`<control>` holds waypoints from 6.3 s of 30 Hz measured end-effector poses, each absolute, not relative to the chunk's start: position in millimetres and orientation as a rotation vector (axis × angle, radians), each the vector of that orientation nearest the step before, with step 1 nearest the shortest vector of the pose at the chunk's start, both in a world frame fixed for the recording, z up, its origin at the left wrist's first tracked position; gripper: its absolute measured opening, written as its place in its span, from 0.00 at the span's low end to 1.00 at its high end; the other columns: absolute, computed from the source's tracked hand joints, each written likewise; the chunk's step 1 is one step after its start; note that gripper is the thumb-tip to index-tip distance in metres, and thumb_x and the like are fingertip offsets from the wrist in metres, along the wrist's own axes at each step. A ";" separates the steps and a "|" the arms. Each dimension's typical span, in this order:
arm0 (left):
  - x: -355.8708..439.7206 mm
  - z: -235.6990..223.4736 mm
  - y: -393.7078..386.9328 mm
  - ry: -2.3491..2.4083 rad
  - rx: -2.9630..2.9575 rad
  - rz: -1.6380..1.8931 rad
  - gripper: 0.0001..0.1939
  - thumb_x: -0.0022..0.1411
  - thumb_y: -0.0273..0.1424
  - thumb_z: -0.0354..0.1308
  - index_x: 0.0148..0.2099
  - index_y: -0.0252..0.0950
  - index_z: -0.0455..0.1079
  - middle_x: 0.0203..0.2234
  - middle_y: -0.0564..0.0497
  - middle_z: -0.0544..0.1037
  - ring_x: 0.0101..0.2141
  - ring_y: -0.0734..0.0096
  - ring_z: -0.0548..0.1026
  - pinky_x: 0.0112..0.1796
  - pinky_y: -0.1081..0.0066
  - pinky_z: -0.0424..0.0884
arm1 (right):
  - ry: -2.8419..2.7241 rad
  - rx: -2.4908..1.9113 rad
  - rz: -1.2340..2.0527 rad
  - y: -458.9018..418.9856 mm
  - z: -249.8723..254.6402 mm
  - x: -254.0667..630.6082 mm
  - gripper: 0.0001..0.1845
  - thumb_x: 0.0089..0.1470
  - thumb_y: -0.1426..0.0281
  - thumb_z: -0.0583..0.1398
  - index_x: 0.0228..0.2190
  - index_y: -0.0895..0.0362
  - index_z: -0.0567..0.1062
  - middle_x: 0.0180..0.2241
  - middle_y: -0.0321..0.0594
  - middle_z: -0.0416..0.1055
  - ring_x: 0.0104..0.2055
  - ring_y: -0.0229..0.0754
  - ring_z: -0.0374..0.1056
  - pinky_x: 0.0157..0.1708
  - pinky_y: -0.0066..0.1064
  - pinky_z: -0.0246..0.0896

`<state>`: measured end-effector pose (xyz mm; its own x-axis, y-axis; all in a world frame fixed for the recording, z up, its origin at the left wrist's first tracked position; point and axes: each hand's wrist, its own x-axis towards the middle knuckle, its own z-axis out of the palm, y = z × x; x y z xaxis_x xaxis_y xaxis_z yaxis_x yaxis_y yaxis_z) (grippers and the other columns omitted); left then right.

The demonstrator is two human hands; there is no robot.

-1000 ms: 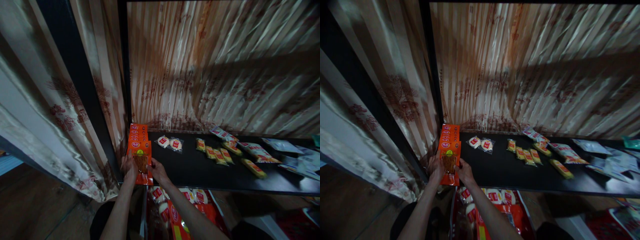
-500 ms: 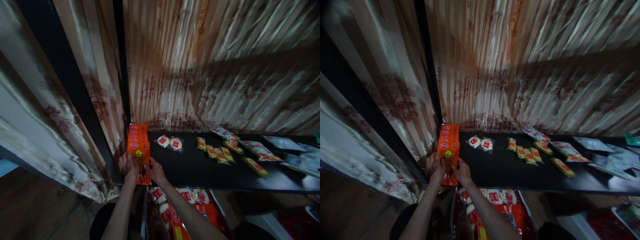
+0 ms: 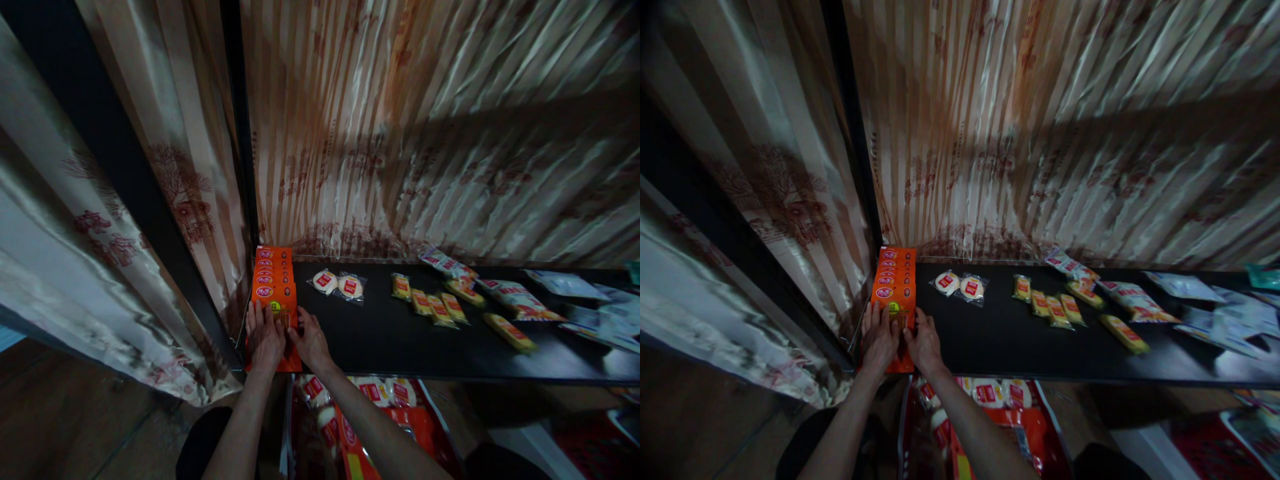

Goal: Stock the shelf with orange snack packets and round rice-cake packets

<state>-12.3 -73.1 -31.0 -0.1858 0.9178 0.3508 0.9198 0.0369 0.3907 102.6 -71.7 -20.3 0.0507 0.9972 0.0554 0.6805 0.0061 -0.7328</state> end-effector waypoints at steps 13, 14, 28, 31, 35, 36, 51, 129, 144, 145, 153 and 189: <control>-13.0 -24.1 -65.7 -2.460 -2.038 -0.747 0.25 0.61 0.30 0.45 0.60 0.30 0.59 0.62 0.38 0.56 0.62 0.55 0.51 0.58 0.57 0.53 | -1.744 -1.689 0.665 -62.6 -32.2 100.0 0.31 0.48 0.72 0.56 0.56 0.62 0.61 0.47 0.51 0.68 0.47 0.48 0.68 0.48 0.37 0.64; -13.3 -23.7 -65.3 -2.465 -2.038 -0.745 0.25 0.61 0.30 0.45 0.60 0.30 0.59 0.62 0.38 0.56 0.62 0.56 0.51 0.58 0.57 0.52 | -1.743 -1.685 0.654 -62.8 -32.4 99.6 0.31 0.48 0.72 0.56 0.55 0.62 0.61 0.47 0.50 0.68 0.46 0.48 0.68 0.48 0.37 0.64; -14.3 -25.9 -62.3 -2.404 -2.004 -0.744 0.24 0.60 0.29 0.46 0.59 0.31 0.61 0.61 0.41 0.59 0.62 0.58 0.51 0.60 0.57 0.49 | -1.720 -1.723 0.578 -63.6 -33.0 93.4 0.30 0.49 0.72 0.56 0.55 0.62 0.63 0.47 0.51 0.69 0.48 0.48 0.67 0.50 0.39 0.62; -14.9 -27.2 -63.4 -2.345 -1.985 -0.802 0.23 0.60 0.28 0.46 0.57 0.30 0.63 0.60 0.40 0.60 0.62 0.56 0.53 0.60 0.56 0.50 | -1.657 -1.655 0.585 -62.5 -35.9 93.9 0.28 0.52 0.67 0.54 0.54 0.63 0.64 0.51 0.52 0.66 0.54 0.49 0.62 0.55 0.41 0.56; -15.7 -29.5 -63.3 -2.258 -1.986 -0.863 0.22 0.62 0.29 0.44 0.56 0.27 0.63 0.59 0.37 0.60 0.61 0.57 0.54 0.59 0.55 0.53 | -1.499 -1.583 0.754 -52.6 -33.9 93.9 0.30 0.57 0.61 0.49 0.57 0.63 0.61 0.58 0.51 0.60 0.61 0.47 0.55 0.60 0.42 0.49; -15.6 -30.2 -63.1 -2.237 -1.997 -0.864 0.22 0.62 0.29 0.43 0.56 0.27 0.63 0.59 0.36 0.60 0.61 0.57 0.54 0.59 0.55 0.53 | -1.468 -1.572 0.816 -48.9 -32.1 93.7 0.30 0.57 0.60 0.48 0.58 0.62 0.59 0.59 0.50 0.58 0.61 0.46 0.54 0.61 0.42 0.48; -12.9 -33.3 -61.1 -2.223 -2.075 -0.778 0.23 0.61 0.30 0.47 0.58 0.29 0.62 0.60 0.38 0.59 0.61 0.58 0.54 0.60 0.56 0.51 | -1.312 -1.520 0.994 -23.7 -28.9 85.1 0.36 0.58 0.51 0.44 0.57 0.63 0.61 0.60 0.49 0.56 0.64 0.44 0.49 0.63 0.39 0.41; 73.6 -70.9 -202.8 -1.612 -2.577 -1.095 0.20 0.59 0.22 0.46 0.54 0.30 0.64 0.60 0.36 0.58 0.62 0.56 0.53 0.55 0.53 0.61 | -1.686 -1.294 0.659 -193.9 -51.8 180.1 0.30 0.48 0.80 0.50 0.53 0.55 0.66 0.56 0.46 0.64 0.59 0.43 0.58 0.58 0.45 0.55; 101.2 -88.3 -274.0 -1.580 -3.380 -0.003 0.39 0.55 0.42 0.52 0.65 0.34 0.48 0.65 0.42 0.38 0.64 0.51 0.36 0.61 0.48 0.37 | -2.060 -1.882 0.210 -283.8 -136.6 260.3 0.24 0.50 0.76 0.52 0.50 0.58 0.72 0.57 0.52 0.62 0.62 0.54 0.52 0.57 0.48 0.51; 101.4 -88.6 -276.6 -1.585 -3.362 0.007 0.38 0.55 0.43 0.52 0.65 0.34 0.48 0.65 0.42 0.39 0.64 0.52 0.37 0.61 0.48 0.38 | -2.050 -1.869 0.189 -285.7 -139.7 262.8 0.24 0.51 0.75 0.53 0.50 0.58 0.72 0.57 0.51 0.62 0.62 0.54 0.52 0.57 0.48 0.52; 100.6 -111.8 -295.7 -1.699 -3.196 -0.357 0.30 0.56 0.33 0.53 0.62 0.37 0.57 0.63 0.43 0.52 0.62 0.53 0.50 0.59 0.48 0.50 | -1.638 -2.218 0.150 -281.8 -140.3 270.2 0.24 0.51 0.72 0.53 0.51 0.60 0.71 0.57 0.51 0.62 0.62 0.58 0.49 0.56 0.51 0.51; 94.6 -115.1 -292.0 -2.216 -3.109 -1.181 0.37 0.50 0.39 0.58 0.60 0.29 0.56 0.60 0.36 0.58 0.61 0.55 0.55 0.58 0.54 0.54 | -1.687 -1.999 0.497 -305.0 -126.2 257.5 0.27 0.45 0.80 0.54 0.49 0.60 0.72 0.56 0.52 0.62 0.56 0.55 0.59 0.54 0.46 0.58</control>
<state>94.6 -292.0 -115.1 0.3462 0.9374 -0.0376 0.4912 -0.1469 0.8585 257.5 -305.0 -126.2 0.1764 0.9839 0.0275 0.8119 -0.1296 -0.5692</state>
